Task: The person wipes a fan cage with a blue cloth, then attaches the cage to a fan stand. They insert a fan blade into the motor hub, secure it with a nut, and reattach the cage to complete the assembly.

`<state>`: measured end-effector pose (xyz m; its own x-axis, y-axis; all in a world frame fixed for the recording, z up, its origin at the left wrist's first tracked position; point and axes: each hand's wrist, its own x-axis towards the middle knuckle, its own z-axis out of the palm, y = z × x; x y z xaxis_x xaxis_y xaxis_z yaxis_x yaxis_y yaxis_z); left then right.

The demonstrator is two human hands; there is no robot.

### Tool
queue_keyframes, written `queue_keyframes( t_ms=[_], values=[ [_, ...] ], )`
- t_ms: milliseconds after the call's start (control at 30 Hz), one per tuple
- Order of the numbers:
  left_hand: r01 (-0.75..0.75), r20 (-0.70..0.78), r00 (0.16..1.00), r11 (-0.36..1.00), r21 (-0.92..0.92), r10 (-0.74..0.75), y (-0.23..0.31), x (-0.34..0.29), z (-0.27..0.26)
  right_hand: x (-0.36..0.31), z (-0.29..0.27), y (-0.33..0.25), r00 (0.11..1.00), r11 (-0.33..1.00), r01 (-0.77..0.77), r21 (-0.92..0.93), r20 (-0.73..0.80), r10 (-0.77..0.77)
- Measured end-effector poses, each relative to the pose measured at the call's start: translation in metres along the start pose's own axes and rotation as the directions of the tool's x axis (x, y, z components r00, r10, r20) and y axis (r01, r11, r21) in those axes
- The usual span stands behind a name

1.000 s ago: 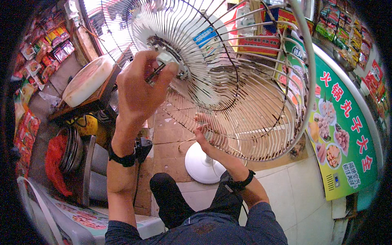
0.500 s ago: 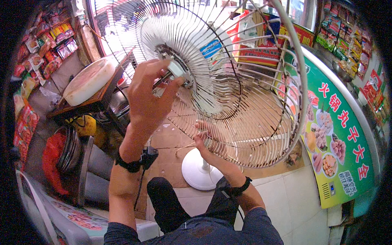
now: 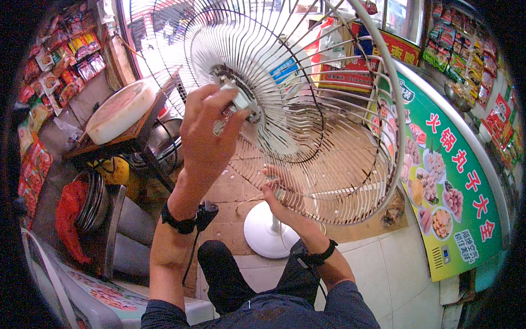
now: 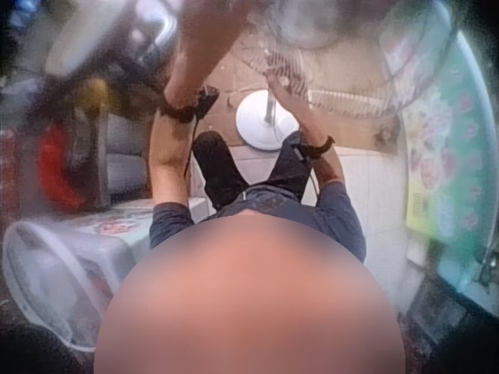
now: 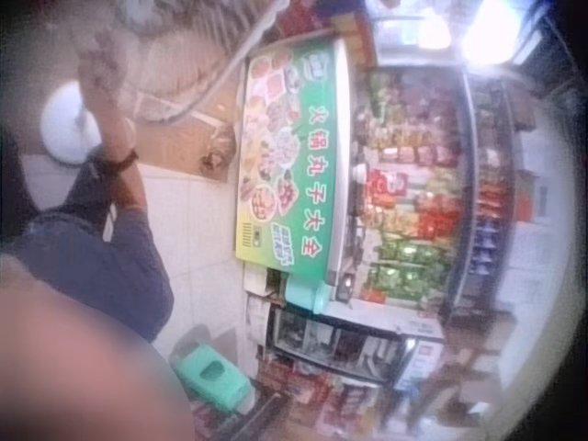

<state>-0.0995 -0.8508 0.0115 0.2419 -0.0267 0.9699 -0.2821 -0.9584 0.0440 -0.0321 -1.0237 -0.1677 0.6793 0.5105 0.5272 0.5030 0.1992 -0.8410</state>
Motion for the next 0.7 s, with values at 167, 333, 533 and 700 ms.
queue_keyframes(
  t_ms=[167, 333, 533, 700],
  values=[
    [-0.145, 0.036, 0.989, 0.985, 0.094, 0.142, -0.002, 0.002, -0.008, 0.0, 0.002, 0.002, 0.999, 0.999, -0.036, 0.035, -0.016, 0.037],
    [0.281, 0.051, 0.96, 0.932, -0.229, -0.277, 0.002, 0.009, -0.009, -0.002, 0.003, 0.001, 1.0, 0.993, -0.025, 0.115, -0.012, 0.027],
    [0.36, 0.147, 0.931, 0.908, -0.214, -0.334, 0.009, 0.014, -0.006, -0.001, 0.002, 0.001, 1.0, 0.996, -0.015, 0.086, -0.018, 0.017],
    [0.17, 0.102, 0.982, 0.981, -0.092, -0.16, 0.002, 0.015, -0.006, -0.001, 0.0, 0.0, 0.999, 0.998, -0.04, 0.043, 0.007, 0.04]
  ],
)
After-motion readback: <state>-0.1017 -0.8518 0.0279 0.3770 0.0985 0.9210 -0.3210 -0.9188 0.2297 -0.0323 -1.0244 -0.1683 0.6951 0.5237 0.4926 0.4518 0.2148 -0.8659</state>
